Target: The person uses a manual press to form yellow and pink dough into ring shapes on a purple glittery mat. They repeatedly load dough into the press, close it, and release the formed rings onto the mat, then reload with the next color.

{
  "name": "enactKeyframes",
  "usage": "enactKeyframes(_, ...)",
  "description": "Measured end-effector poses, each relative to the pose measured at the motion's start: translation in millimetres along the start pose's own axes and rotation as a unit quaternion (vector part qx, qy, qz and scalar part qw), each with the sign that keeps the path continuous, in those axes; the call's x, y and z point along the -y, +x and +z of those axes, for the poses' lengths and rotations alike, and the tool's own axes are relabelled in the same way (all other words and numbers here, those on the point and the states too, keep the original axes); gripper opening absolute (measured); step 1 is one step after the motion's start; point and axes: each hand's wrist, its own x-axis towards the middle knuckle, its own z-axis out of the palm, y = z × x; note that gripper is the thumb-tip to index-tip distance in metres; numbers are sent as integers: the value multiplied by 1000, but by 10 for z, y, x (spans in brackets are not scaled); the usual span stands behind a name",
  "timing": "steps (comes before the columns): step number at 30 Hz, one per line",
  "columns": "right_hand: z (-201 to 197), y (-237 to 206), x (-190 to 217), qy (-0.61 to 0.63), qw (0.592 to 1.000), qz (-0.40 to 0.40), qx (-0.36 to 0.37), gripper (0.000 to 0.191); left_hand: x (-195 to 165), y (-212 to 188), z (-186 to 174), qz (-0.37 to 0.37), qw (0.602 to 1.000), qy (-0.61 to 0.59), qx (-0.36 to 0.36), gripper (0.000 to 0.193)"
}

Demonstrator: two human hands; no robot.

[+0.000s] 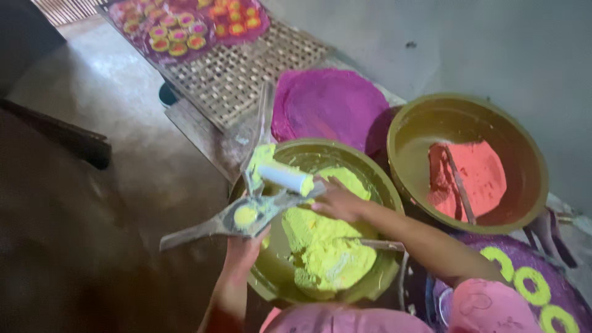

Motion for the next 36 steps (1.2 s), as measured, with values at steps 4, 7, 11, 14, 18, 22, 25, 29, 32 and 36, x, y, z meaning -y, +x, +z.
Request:
enactKeyframes(4,116,25,-87,-92,996,6,13,65,51,-107,-103,-51,997,-65,2,67)
enactKeyframes(7,170,55,-46,-119,993,20,12,66,39,-143,-11,-63,998,-9,16,45)
enactKeyframes(11,-13,68,232,-76,994,61,50,68,-37,-146,377,-239,926,-293,0,42)
enactKeyframes(14,-369,-78,571,294,954,25,-54,75,-216,-282,585,-310,848,-425,58,47)
enactKeyframes(18,-851,-750,988,719,669,-124,-143,88,-604,-296,765,-226,734,-591,247,48)
enactKeyframes(22,-928,-1462,1343,720,591,-217,-293,94,-1082,-368,1000,-297,478,-715,416,51)
enactKeyframes(25,-789,-1973,1549,686,578,-236,-373,83,-1384,-467,1237,-250,597,-625,437,50)
enactKeyframes(29,-889,-2798,1507,637,632,-161,-410,83,-1598,-491,1321,-205,818,-310,438,53)
enactKeyframes(32,-845,-3338,1618,486,746,-78,-448,80,-1795,-563,1309,-75,862,-190,465,53)
enactKeyframes(36,-656,-3952,1959,93,926,-64,-361,41,-2137,-903,1259,-122,760,-403,494,50)
